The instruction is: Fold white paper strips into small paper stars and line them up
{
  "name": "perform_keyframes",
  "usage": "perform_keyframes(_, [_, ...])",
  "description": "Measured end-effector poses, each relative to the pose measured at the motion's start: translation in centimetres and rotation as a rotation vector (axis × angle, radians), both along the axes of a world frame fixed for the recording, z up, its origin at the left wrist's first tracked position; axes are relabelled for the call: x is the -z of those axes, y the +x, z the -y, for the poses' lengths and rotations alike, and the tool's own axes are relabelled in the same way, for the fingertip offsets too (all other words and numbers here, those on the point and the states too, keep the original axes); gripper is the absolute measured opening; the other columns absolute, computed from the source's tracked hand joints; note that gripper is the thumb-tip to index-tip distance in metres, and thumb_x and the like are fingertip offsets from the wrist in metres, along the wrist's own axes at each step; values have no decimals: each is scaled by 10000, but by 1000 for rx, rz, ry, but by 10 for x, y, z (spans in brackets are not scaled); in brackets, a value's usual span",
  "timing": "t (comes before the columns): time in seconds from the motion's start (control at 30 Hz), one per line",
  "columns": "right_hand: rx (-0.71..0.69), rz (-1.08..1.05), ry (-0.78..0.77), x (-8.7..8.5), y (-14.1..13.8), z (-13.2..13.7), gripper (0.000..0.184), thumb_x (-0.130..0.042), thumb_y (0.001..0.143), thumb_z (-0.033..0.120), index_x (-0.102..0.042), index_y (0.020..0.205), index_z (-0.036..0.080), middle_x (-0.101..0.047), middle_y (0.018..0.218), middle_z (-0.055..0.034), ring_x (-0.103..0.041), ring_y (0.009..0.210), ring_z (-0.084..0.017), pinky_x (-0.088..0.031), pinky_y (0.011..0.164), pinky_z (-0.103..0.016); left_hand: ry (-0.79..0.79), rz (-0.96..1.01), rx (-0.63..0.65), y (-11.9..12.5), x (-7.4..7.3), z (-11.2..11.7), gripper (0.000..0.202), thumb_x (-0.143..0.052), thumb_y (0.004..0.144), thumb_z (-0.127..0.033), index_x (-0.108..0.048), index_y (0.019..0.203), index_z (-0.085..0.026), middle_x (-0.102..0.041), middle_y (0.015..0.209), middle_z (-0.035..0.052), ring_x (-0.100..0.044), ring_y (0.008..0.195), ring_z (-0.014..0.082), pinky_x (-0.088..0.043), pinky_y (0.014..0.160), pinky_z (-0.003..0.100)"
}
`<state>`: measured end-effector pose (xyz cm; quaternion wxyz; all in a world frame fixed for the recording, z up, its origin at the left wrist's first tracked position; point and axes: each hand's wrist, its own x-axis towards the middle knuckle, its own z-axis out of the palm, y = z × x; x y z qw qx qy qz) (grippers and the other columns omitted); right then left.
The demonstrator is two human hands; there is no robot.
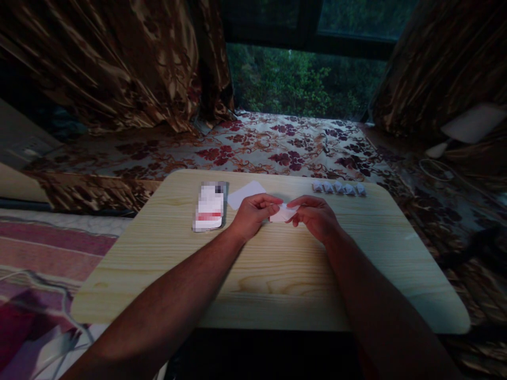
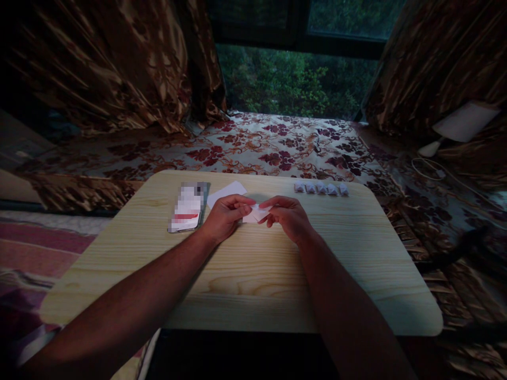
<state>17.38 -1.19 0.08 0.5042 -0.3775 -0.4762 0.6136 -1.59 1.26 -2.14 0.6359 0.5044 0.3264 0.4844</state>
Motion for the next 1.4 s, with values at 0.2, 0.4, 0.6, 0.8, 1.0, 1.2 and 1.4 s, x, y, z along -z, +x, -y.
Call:
perform_keyframes(0.2, [-12,-11,15,1,1,0,116,-652,663,197,-734,742,176,-711,648,-35,-693,602,-195,-496,521,-275,3,-24,-52,0,-2,0,279,-822,664,-355,-751,826,-139,-696,682,43,-584,591,122,-435,580,253])
perform_keyframes(0.4, [41,138,88,4,0,0,154,-709,729,312,-727,768,164,-691,621,-22,-674,553,-170,-473,480,-245,64,-113,-126,2,-6,2,227,-801,664,-287,-696,816,-155,-646,643,-11,-528,540,81,-380,526,210])
perform_keyframes(0.6, [98,282,148,5,-4,-1,419,-739,721,298,-652,1116,190,-697,656,11,-668,543,-154,-469,461,-222,90,-182,-170,3,-12,5,202,-772,677,-251,-693,835,-153,-634,647,-19,-512,544,74,-370,529,206])
perform_keyframes(0.8, [117,390,169,11,-4,-4,362,-712,721,283,-671,1062,168,-689,600,4,-640,511,-146,-472,479,-232,112,-244,-202,4,-15,7,144,-751,673,-246,-705,780,-159,-632,628,-20,-513,548,86,-371,530,213])
perform_keyframes(1.0, [144,425,183,12,-5,-4,330,-699,725,269,-685,1039,170,-693,578,6,-601,464,-130,-459,475,-234,123,-265,-225,4,-12,6,137,-744,678,-248,-708,780,-164,-631,626,-22,-510,541,87,-365,523,214])
perform_keyframes(1.2, [174,476,199,11,-5,-4,312,-698,724,258,-695,1023,171,-687,566,10,-589,457,-124,-450,472,-227,117,-279,-232,5,-14,7,126,-740,679,-234,-704,775,-160,-628,614,-26,-505,530,80,-362,513,208])
perform_keyframes(1.4, [166,535,227,12,-7,-1,324,-675,732,262,-693,1044,176,-682,581,10,-568,444,-118,-378,432,-214,112,-265,-162,6,-11,6,209,-779,659,-270,-696,810,-151,-693,703,20,-600,605,124,-445,572,243])
